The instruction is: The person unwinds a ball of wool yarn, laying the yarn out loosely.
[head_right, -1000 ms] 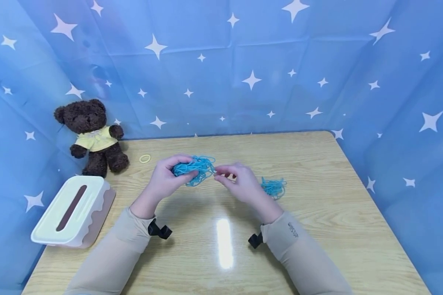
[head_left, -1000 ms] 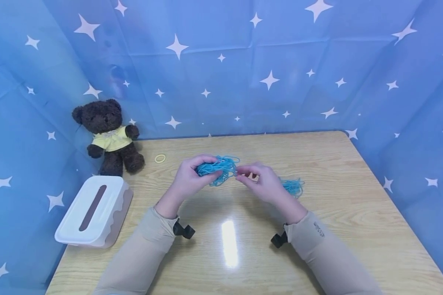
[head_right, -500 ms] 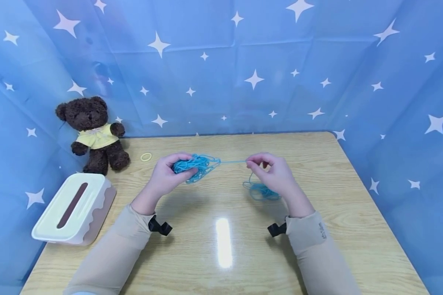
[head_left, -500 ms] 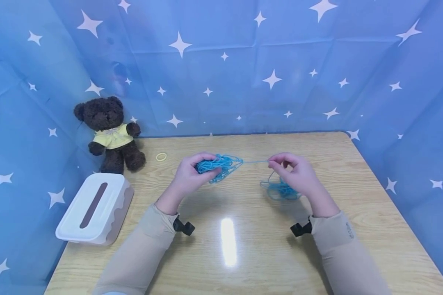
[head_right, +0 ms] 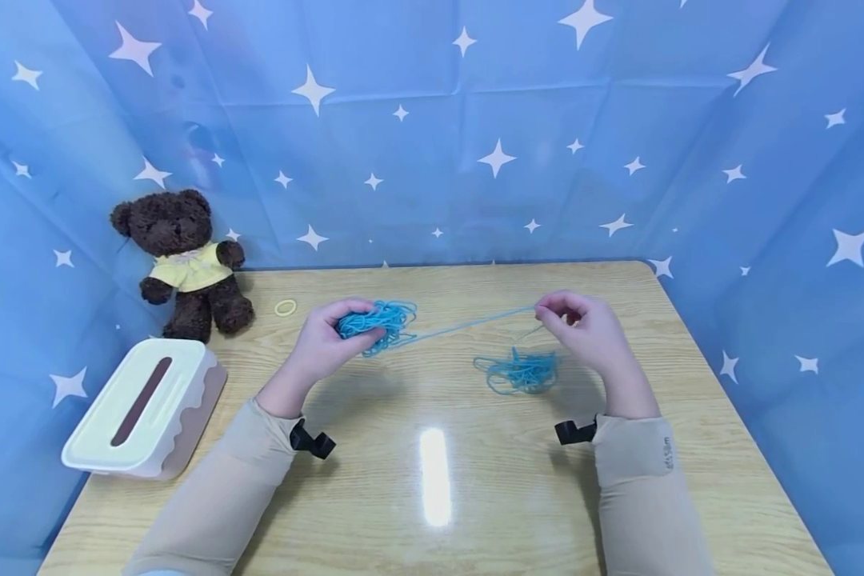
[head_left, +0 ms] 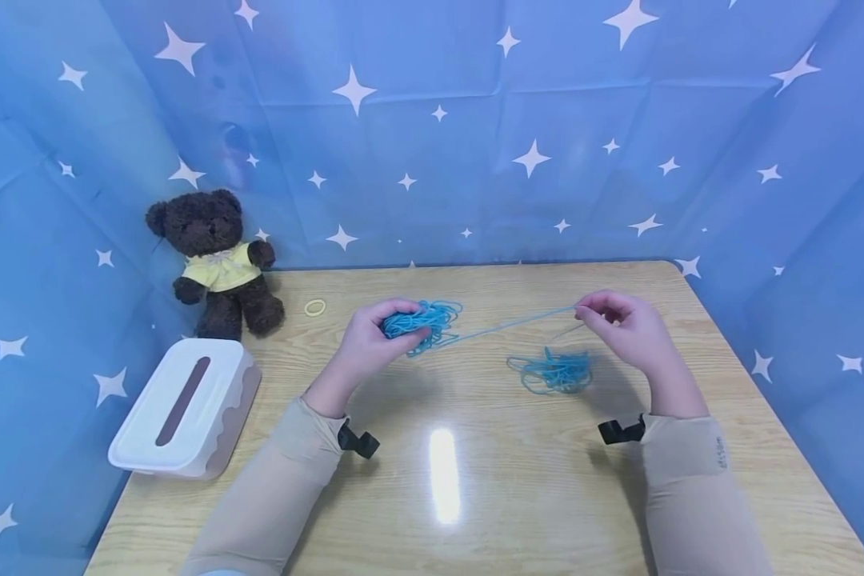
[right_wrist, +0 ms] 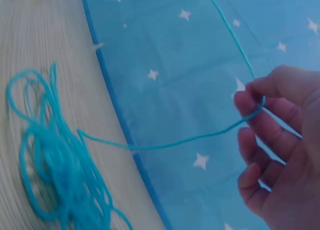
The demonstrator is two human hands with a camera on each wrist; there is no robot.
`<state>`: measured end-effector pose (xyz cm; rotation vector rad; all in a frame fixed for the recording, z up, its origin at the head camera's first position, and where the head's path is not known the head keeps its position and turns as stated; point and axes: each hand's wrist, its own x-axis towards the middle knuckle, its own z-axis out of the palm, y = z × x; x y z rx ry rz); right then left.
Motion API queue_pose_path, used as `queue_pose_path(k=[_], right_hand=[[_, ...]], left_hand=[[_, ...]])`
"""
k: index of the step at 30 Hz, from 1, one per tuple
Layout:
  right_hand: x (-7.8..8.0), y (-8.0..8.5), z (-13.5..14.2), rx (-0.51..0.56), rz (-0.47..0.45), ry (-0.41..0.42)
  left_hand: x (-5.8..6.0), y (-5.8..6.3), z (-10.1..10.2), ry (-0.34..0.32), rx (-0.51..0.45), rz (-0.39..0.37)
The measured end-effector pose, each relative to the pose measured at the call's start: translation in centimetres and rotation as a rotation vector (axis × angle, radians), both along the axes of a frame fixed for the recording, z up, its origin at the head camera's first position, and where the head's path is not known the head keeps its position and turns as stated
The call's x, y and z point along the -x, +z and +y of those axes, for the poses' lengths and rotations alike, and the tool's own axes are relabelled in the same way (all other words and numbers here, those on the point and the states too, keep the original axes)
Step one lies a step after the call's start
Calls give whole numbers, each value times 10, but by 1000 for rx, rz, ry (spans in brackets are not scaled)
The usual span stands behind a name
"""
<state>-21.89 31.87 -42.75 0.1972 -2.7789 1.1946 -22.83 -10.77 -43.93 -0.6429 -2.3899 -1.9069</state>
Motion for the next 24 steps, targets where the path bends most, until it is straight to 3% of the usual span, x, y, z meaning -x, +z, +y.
queue_pose_path(k=[7, 16, 21, 24], right_hand=[[5, -10, 25, -82, -31, 26], [7, -17, 46, -253, -318, 96], [4, -18, 41, -357, -426, 132], [2, -14, 23, -411, -412, 160]], left_hand=[[1, 1, -2, 9, 0, -22], [2, 1, -1, -5, 0, 10], [2, -1, 0, -11, -4, 22], [0, -1, 2, -23, -1, 24]])
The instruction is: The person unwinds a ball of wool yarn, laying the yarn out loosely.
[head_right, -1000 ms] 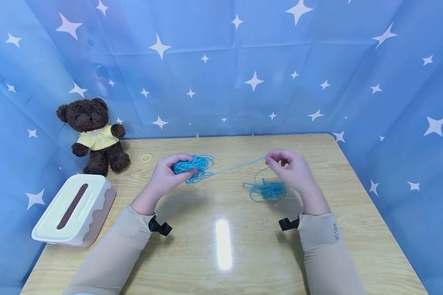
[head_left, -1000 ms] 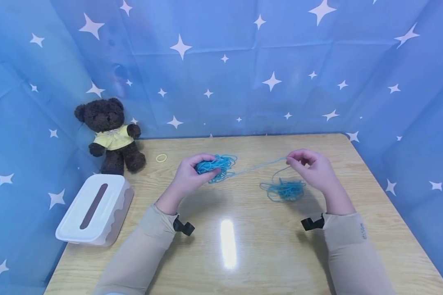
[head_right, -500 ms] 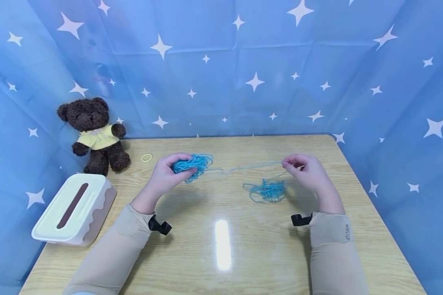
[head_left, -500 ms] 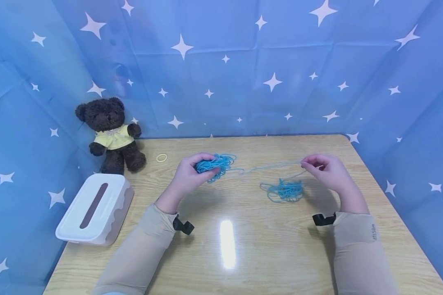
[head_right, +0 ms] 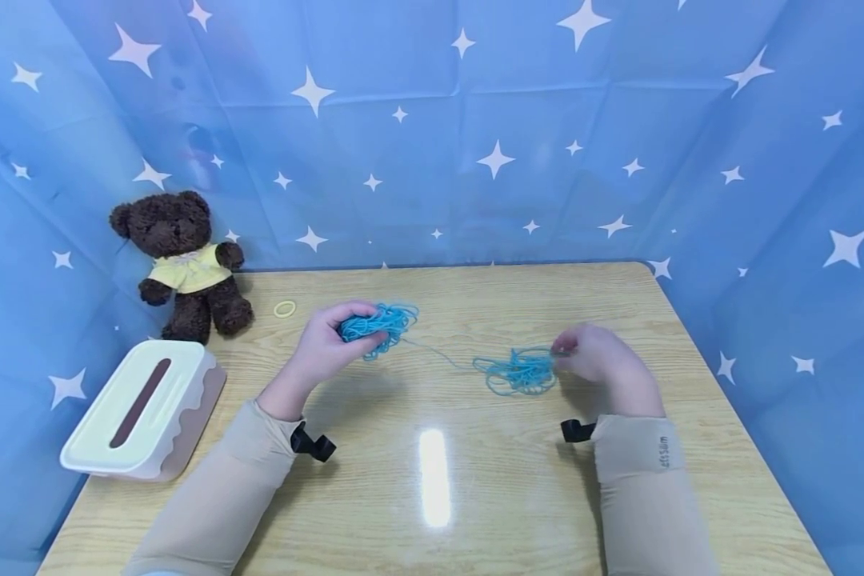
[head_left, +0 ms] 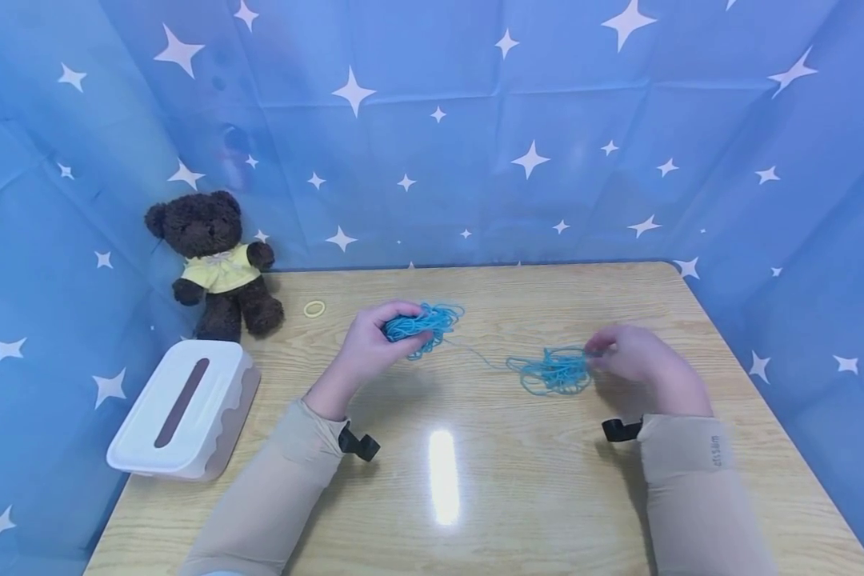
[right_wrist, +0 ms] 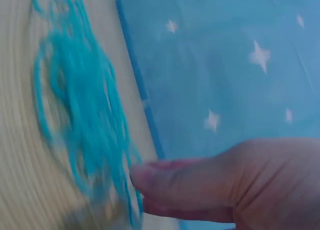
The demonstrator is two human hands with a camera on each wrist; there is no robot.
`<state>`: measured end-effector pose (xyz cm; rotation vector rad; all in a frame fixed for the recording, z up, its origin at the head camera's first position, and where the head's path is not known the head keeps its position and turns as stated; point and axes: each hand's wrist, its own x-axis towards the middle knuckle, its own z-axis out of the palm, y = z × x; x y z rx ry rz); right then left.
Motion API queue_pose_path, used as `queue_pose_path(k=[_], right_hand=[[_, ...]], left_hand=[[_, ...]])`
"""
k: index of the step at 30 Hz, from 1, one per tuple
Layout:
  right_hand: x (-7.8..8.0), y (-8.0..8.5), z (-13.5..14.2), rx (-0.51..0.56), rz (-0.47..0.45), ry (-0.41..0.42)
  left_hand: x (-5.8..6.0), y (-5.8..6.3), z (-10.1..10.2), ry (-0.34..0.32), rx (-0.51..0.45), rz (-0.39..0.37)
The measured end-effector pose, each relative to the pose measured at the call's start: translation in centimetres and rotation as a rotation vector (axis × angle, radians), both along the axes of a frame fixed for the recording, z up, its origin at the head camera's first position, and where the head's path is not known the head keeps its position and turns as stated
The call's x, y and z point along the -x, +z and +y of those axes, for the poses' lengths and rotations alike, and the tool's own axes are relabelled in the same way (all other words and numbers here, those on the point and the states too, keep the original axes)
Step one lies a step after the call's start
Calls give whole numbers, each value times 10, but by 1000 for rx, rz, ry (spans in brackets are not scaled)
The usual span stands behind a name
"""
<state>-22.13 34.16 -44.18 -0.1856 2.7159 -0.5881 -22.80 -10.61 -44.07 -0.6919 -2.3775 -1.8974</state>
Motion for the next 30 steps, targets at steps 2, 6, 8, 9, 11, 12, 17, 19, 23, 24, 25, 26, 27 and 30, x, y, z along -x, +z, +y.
queue_pose_path(k=[2, 6, 8, 9, 11, 12, 17, 19, 23, 24, 25, 26, 27, 30], right_hand=[[-1, 3, -20, 16, 56, 29], [-6, 4, -79, 203, 232, 112], [-10, 1, -111, 321, 272, 149], [-13, -1, -126, 382, 279, 162], [-17, -6, -151, 463, 285, 163], [-19, -9, -162, 489, 291, 154], [-24, -19, -191, 593, 282, 53], [-25, -19, -194, 635, 264, 13], [-24, -19, -193, 665, 277, -1], [-24, -18, -191, 652, 290, 15], [-24, -17, -189, 632, 305, 31], [-24, -16, -186, 610, 319, 41], [-23, -15, -184, 589, 332, 50], [-23, -9, -174, 525, 383, 80]], left_hand=[[-1, 1, 1, -5, 4, 0], [-3, 2, 2, -12, 6, 7], [-3, 2, 2, -17, 3, 10], [-3, 2, 2, -19, 1, 12], [-4, 2, 2, -25, -4, 18], [-4, 2, 2, -27, -7, 21], [-6, 4, 4, -49, -9, 23], [-7, 4, 5, -58, -4, 16], [-6, 5, 6, -56, 3, 12], [-6, 5, 6, -55, 3, 11], [-6, 5, 6, -53, 4, 11], [-6, 5, 6, -51, 7, 11], [-6, 5, 6, -49, 9, 8], [-5, 4, 6, -31, 19, -19]])
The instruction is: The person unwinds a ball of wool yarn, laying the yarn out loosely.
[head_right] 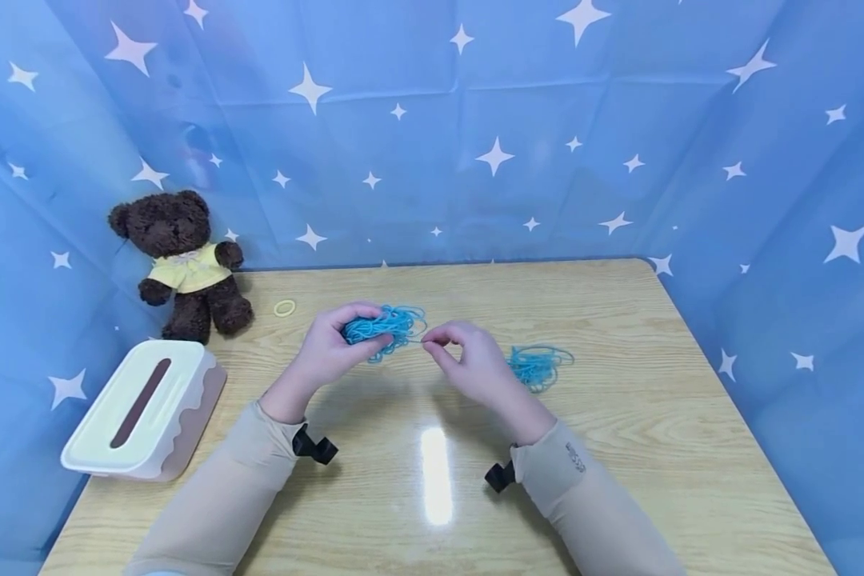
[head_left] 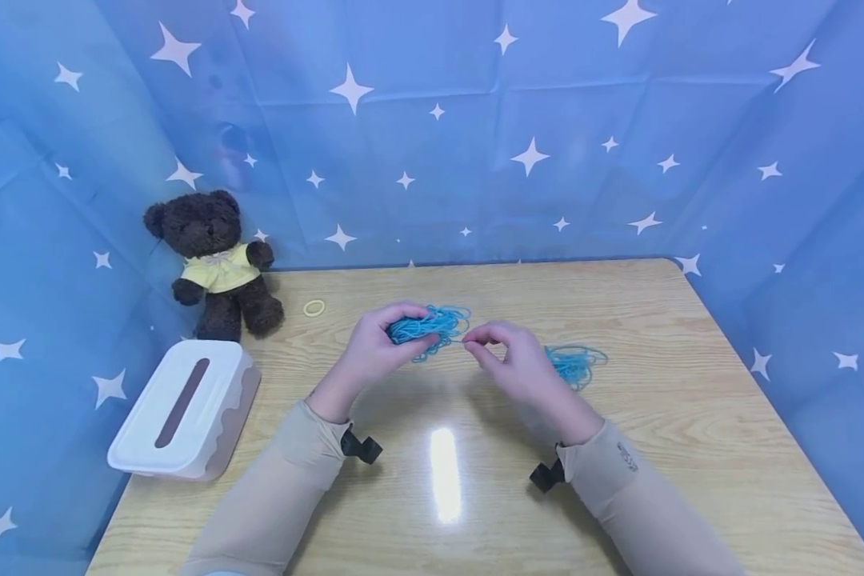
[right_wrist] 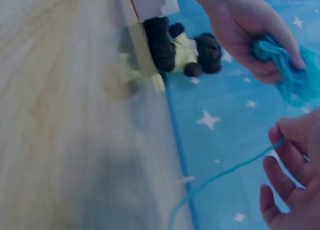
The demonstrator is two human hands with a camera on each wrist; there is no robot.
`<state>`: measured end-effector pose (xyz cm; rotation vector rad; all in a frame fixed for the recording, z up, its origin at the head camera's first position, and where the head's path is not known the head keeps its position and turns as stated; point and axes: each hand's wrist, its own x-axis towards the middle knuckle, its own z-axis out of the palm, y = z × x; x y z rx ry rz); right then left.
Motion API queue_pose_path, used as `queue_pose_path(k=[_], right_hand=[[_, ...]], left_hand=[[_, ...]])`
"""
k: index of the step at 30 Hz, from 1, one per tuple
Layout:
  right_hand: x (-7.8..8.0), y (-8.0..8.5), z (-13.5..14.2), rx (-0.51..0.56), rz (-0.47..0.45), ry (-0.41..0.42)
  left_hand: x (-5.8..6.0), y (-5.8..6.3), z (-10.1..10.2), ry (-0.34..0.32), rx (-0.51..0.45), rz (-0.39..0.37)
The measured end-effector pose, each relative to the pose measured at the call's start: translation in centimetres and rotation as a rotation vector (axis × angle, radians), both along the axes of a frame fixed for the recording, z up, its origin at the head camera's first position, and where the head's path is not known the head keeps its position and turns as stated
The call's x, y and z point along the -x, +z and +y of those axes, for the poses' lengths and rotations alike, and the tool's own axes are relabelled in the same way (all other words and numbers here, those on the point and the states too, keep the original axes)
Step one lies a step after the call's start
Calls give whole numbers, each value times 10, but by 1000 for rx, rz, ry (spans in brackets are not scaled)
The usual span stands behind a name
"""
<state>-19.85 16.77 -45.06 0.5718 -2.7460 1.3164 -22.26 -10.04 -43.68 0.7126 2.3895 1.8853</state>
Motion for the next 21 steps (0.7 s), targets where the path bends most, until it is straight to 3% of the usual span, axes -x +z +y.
queue_pose_path(k=[5, 9, 21], right_hand=[[2, 11, 18, -16, 91, 5], [3, 16, 37, -15, 132, -6], [10, 27, 100, -86, 58, -19]], left_hand=[[2, -1, -1, 33, 14, -42], [3, -2, -2, 37, 22, -30], [3, -2, -4, 53, 17, -6]])
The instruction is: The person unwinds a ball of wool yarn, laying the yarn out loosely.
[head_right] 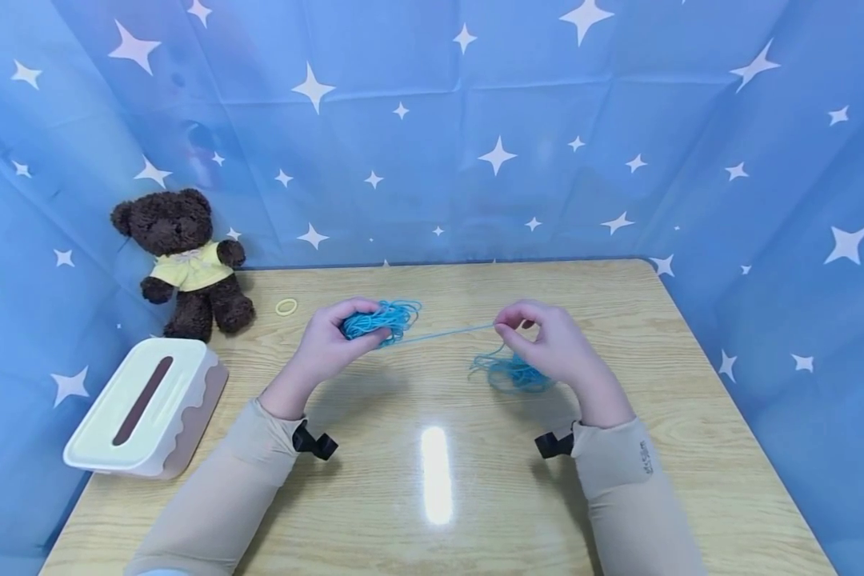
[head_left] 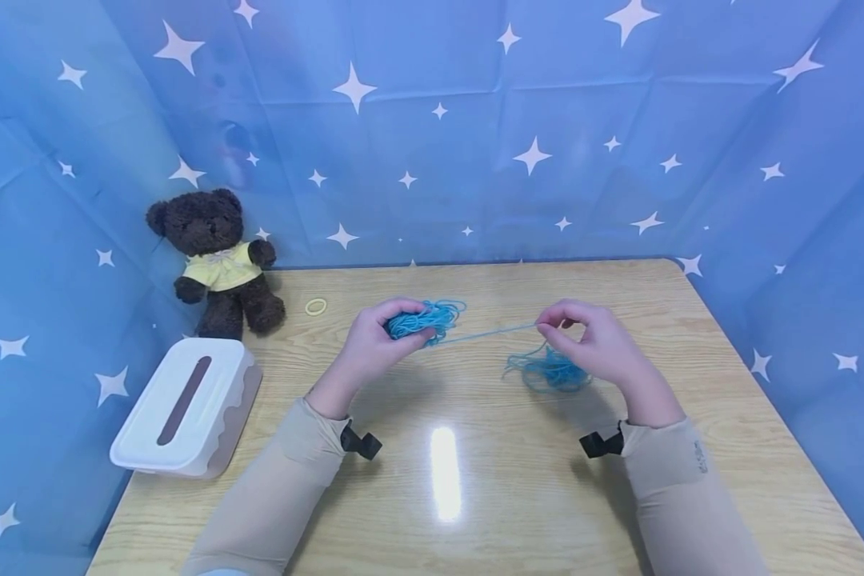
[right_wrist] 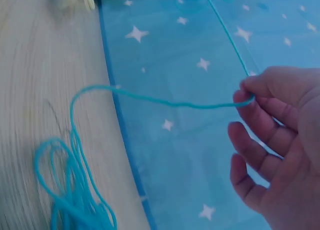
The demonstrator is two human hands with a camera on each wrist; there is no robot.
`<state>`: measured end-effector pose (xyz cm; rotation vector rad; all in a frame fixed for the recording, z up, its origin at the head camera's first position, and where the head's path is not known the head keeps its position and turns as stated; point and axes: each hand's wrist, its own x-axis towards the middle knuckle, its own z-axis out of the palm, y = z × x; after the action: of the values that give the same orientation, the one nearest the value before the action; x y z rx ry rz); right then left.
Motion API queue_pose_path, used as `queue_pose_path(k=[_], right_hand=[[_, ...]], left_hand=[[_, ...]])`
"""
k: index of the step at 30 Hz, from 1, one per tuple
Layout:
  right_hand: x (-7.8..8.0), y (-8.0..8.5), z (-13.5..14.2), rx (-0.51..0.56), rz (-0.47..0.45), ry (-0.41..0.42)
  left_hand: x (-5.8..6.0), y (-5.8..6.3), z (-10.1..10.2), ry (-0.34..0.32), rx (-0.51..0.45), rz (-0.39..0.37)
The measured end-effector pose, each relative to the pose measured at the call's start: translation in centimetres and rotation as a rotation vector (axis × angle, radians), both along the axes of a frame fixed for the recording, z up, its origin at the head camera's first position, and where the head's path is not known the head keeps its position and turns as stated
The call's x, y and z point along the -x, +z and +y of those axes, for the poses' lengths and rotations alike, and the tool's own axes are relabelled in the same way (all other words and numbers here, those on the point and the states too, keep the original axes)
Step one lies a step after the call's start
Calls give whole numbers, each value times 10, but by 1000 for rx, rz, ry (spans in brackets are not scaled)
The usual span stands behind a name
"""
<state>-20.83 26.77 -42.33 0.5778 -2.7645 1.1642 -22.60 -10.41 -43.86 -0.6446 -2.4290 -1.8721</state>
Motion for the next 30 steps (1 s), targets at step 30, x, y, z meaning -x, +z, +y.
queue_pose_path(k=[30], right_hand=[[11, -8, 81, -371, -252, -94]], left_hand=[[1, 1, 0, 59, 32, 33]])
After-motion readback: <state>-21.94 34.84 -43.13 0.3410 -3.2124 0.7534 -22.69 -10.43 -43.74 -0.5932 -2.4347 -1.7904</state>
